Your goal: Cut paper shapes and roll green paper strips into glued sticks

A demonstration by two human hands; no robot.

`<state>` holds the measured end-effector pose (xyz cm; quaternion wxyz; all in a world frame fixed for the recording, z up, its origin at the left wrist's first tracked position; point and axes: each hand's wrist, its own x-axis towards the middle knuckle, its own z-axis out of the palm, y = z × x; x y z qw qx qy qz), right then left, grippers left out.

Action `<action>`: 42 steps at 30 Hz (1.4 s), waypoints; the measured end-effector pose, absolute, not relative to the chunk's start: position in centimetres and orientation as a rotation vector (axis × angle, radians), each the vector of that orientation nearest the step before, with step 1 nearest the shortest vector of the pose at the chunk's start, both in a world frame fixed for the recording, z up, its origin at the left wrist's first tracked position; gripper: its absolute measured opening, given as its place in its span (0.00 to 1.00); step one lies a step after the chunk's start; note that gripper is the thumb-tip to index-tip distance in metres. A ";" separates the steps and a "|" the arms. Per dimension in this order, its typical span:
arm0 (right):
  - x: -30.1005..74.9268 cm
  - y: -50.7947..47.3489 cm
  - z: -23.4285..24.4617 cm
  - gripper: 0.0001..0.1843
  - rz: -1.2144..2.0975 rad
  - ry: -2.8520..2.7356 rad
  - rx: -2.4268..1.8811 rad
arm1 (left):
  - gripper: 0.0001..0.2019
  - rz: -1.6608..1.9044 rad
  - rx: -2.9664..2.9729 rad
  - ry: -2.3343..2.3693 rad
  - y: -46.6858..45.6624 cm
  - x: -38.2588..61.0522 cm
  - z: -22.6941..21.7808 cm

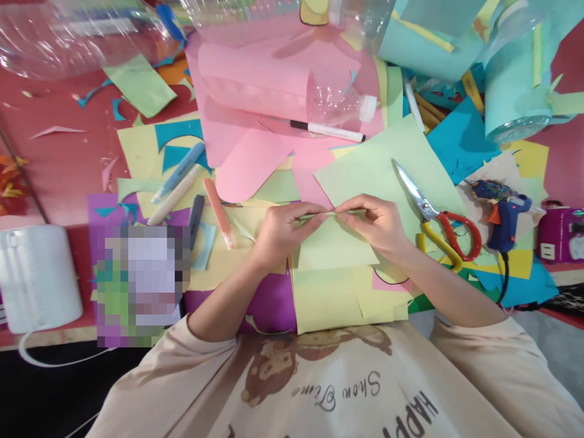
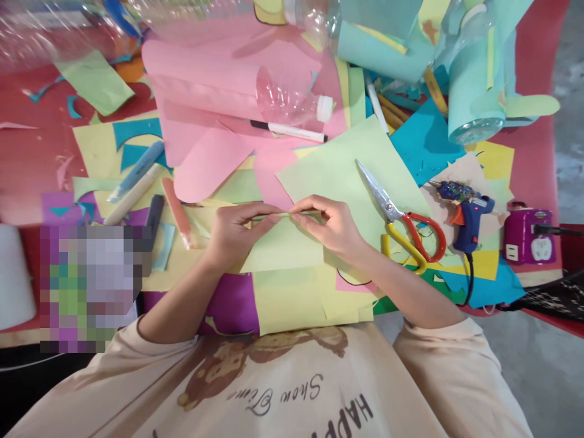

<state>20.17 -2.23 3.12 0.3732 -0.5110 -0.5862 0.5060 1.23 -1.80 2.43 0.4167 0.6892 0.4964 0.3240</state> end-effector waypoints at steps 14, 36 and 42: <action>20.5 -2.2 2.8 0.11 1.486 -1.474 -1.326 | 0.07 0.868 1.830 1.269 -2.0 1.2 2.4; 20.5 -2.3 3.0 0.11 1.457 -1.433 -1.292 | 0.06 0.849 1.720 1.296 -1.8 1.1 2.5; 20.4 -2.3 2.9 0.13 1.464 -1.406 -1.294 | 0.06 0.871 1.699 1.330 -1.8 1.1 2.3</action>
